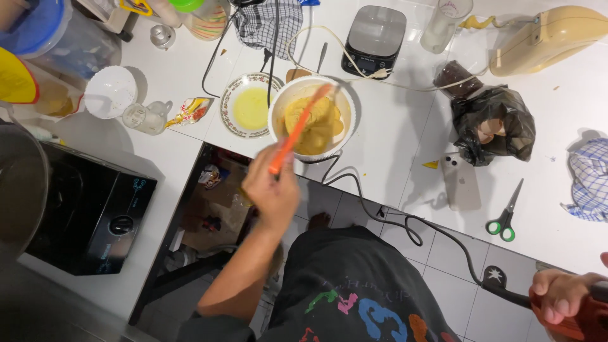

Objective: Mixing dough in a bowl using a power drill with a whisk attachment

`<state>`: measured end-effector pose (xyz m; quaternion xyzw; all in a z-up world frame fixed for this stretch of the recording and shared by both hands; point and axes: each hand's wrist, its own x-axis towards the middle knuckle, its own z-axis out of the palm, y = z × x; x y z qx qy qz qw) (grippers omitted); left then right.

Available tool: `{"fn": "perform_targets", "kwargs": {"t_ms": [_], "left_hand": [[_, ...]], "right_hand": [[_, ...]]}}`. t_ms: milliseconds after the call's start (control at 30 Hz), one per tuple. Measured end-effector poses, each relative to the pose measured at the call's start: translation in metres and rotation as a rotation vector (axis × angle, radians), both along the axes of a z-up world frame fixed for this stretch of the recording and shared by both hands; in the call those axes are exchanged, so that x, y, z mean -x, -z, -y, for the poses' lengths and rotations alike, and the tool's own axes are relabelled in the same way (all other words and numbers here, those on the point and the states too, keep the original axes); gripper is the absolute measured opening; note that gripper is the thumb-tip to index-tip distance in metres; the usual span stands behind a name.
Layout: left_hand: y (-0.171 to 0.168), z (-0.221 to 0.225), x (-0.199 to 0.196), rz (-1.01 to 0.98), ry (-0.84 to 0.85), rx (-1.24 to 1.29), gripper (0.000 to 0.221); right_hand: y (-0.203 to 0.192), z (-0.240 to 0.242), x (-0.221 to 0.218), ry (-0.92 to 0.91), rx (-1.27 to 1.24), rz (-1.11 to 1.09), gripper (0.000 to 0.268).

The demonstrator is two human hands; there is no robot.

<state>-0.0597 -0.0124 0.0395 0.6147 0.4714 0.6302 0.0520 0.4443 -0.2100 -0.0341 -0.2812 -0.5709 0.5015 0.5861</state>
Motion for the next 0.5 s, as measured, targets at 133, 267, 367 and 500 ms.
{"fn": "perform_targets", "kwargs": {"t_ms": [133,267,367,500], "left_hand": [[0.069,-0.002,-0.119,0.320,0.231,0.303,0.021],[0.097,-0.023,-0.187,0.642,0.194,1.131,0.040],[0.083,-0.013,-0.181,0.400,0.256,1.381,0.056],[0.064,0.028,-0.133,0.369,0.189,1.381,0.063]], "right_hand": [[-0.090,0.002,0.067,0.006,0.027,-0.141,0.090],[-0.144,-0.005,0.124,0.206,0.488,-0.046,0.072],[-0.134,-0.016,0.152,0.193,0.642,-0.129,0.060],[-0.126,-0.026,0.192,0.209,0.690,-0.060,0.057]]}}
